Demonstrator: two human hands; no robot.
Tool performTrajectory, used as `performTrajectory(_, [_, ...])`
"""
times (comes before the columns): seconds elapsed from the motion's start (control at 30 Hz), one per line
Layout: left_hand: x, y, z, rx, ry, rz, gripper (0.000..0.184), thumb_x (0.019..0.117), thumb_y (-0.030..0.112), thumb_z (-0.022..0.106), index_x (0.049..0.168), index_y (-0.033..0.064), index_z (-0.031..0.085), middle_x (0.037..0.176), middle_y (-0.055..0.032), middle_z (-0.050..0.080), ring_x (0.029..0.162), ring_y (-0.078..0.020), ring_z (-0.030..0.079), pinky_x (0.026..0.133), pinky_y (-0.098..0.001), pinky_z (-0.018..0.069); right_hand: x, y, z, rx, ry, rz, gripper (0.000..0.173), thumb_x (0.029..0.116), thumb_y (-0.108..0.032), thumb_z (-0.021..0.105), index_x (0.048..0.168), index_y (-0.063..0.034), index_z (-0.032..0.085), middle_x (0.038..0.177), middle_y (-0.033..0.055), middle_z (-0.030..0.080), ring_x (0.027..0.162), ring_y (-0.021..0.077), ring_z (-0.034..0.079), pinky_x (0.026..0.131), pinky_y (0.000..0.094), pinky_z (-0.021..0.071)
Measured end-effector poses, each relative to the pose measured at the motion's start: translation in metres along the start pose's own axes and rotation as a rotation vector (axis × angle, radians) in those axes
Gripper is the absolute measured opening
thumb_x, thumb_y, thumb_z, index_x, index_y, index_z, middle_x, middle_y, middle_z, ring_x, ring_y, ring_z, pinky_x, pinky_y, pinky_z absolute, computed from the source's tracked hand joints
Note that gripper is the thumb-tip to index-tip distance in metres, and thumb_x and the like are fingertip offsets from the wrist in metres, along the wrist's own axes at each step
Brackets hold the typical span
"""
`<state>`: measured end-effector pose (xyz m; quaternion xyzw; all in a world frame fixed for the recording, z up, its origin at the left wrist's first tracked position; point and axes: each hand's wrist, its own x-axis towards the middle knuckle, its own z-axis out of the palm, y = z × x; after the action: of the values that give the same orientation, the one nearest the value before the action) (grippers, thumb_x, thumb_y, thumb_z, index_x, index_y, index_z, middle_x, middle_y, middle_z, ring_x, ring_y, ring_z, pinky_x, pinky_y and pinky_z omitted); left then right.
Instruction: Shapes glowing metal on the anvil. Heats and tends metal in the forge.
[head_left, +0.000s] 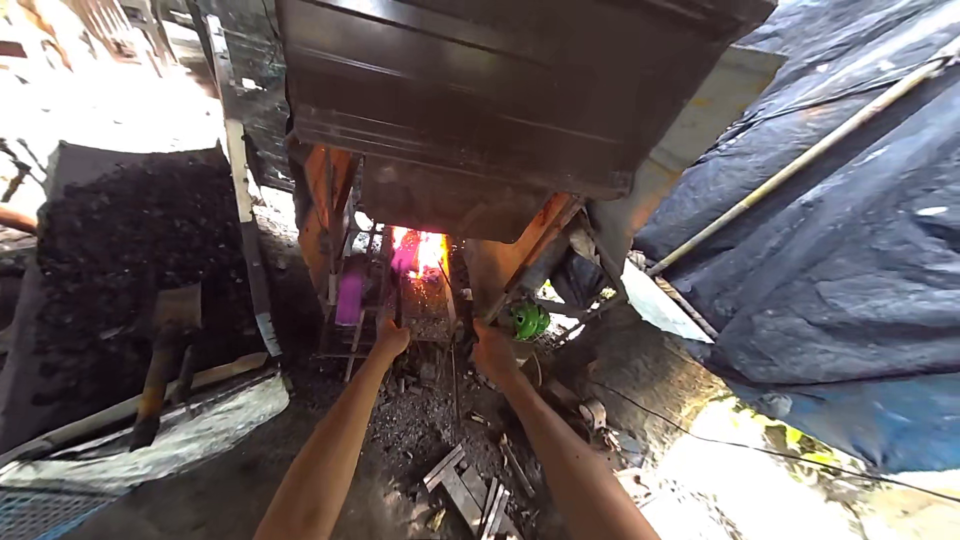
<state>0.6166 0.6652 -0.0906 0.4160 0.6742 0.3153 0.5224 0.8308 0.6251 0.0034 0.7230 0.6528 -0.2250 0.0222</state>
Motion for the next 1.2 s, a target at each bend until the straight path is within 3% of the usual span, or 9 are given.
performTrajectory(0.13, [0.000, 0.006, 0.011, -0.199, -0.019, -0.070, 0.047, 0.0908, -0.001, 0.061, 0.135, 0.0002, 0.046, 0.090, -0.0156, 0.064, 0.060, -0.0218, 0.063, 0.053, -0.0375, 0.0563, 0.006, -0.002, -0.001, 0.011, -0.004, 0.034, 0.065, 0.1047, -0.018, 0.048, 0.165, -0.0200, 0.024, 0.136, 0.0228, 0.063, 0.122, 0.0400, 0.064, 0.102, 0.0559, 0.0510])
performTrajectory(0.27, [0.024, 0.024, 0.026, -0.196, 0.014, -0.044, 0.037, 0.0925, 0.005, 0.062, 0.128, -0.0007, 0.053, 0.090, -0.0136, 0.065, 0.065, -0.0212, 0.065, 0.058, -0.0386, 0.0578, -0.011, 0.016, 0.009, 0.059, 0.041, 0.032, 0.059, 0.1061, -0.020, 0.048, 0.162, -0.0220, 0.032, 0.124, 0.0212, 0.068, 0.112, 0.0391, 0.068, 0.096, 0.0583, 0.0538])
performTrajectory(0.4, [0.033, 0.015, 0.026, -0.217, 0.002, -0.047, 0.056, 0.0913, 0.001, 0.062, 0.144, 0.0030, 0.043, 0.106, -0.0200, 0.064, 0.076, -0.0270, 0.068, 0.063, -0.0435, 0.0596, -0.070, 0.049, 0.024, 0.043, -0.012, 0.127, 0.064, 0.1059, -0.023, 0.048, 0.165, -0.0305, 0.024, 0.114, 0.0208, 0.072, 0.103, 0.0403, 0.071, 0.090, 0.0603, 0.0551])
performTrajectory(0.5, [0.022, 0.000, 0.006, -0.199, -0.056, -0.093, 0.068, 0.0859, -0.003, 0.064, 0.149, 0.0080, 0.040, 0.106, -0.0205, 0.064, 0.074, -0.0276, 0.066, 0.062, -0.0429, 0.0580, -0.121, 0.077, 0.041, 0.044, -0.044, 0.146, 0.064, 0.1067, -0.025, 0.048, 0.166, -0.0294, 0.023, 0.109, 0.0217, 0.073, 0.100, 0.0419, 0.072, 0.090, 0.0608, 0.0548])
performTrajectory(0.57, [0.006, -0.012, -0.007, -0.181, -0.097, -0.113, 0.066, 0.0863, -0.005, 0.063, 0.146, 0.0076, 0.039, 0.103, -0.0200, 0.065, 0.071, -0.0264, 0.067, 0.060, -0.0410, 0.0586, -0.146, 0.091, 0.052, 0.069, -0.045, 0.157, 0.063, 0.1069, -0.026, 0.049, 0.165, -0.0304, 0.025, 0.107, 0.0214, 0.074, 0.099, 0.0420, 0.072, 0.091, 0.0615, 0.0541])
performTrajectory(0.7, [-0.027, -0.034, -0.017, -0.150, -0.132, -0.120, 0.065, 0.0866, -0.007, 0.062, 0.147, 0.0080, 0.043, 0.106, -0.0216, 0.067, 0.076, -0.0294, 0.070, 0.065, -0.0437, 0.0610, -0.172, 0.108, 0.067, 0.119, -0.078, 0.169, 0.063, 0.1060, -0.024, 0.049, 0.165, -0.0303, 0.027, 0.102, 0.0210, 0.075, 0.094, 0.0417, 0.073, 0.088, 0.0616, 0.0546])
performTrajectory(1.0, [-0.025, -0.022, -0.011, -0.105, -0.132, -0.168, 0.065, 0.0889, -0.005, 0.061, 0.149, 0.0096, 0.040, 0.109, -0.0219, 0.066, 0.078, -0.0311, 0.071, 0.065, -0.0456, 0.0614, -0.208, 0.136, 0.097, 0.256, -0.077, 0.109, 0.065, 0.1034, -0.024, 0.053, 0.164, -0.0218, 0.031, 0.099, 0.0227, 0.075, 0.089, 0.0432, 0.073, 0.084, 0.0631, 0.0547])
performTrajectory(1.1, [-0.015, -0.018, -0.006, -0.104, -0.126, -0.174, 0.070, 0.0883, -0.003, 0.063, 0.152, 0.0127, 0.039, 0.117, -0.0231, 0.064, 0.084, -0.0329, 0.071, 0.069, -0.0482, 0.0611, -0.220, 0.145, 0.112, 0.292, -0.033, 0.078, 0.065, 0.1022, -0.023, 0.054, 0.163, -0.0181, 0.032, 0.095, 0.0221, 0.075, 0.083, 0.0414, 0.073, 0.081, 0.0617, 0.0563])
performTrajectory(1.2, [-0.004, -0.019, -0.002, -0.108, -0.112, -0.149, 0.068, 0.0859, -0.004, 0.064, 0.149, 0.0115, 0.042, 0.117, -0.0216, 0.063, 0.083, -0.0301, 0.069, 0.068, -0.0449, 0.0604, -0.239, 0.150, 0.121, 0.337, -0.033, 0.092, 0.064, 0.1026, -0.024, 0.056, 0.163, -0.0166, 0.034, 0.099, 0.0227, 0.075, 0.085, 0.0415, 0.073, 0.083, 0.0624, 0.0557])
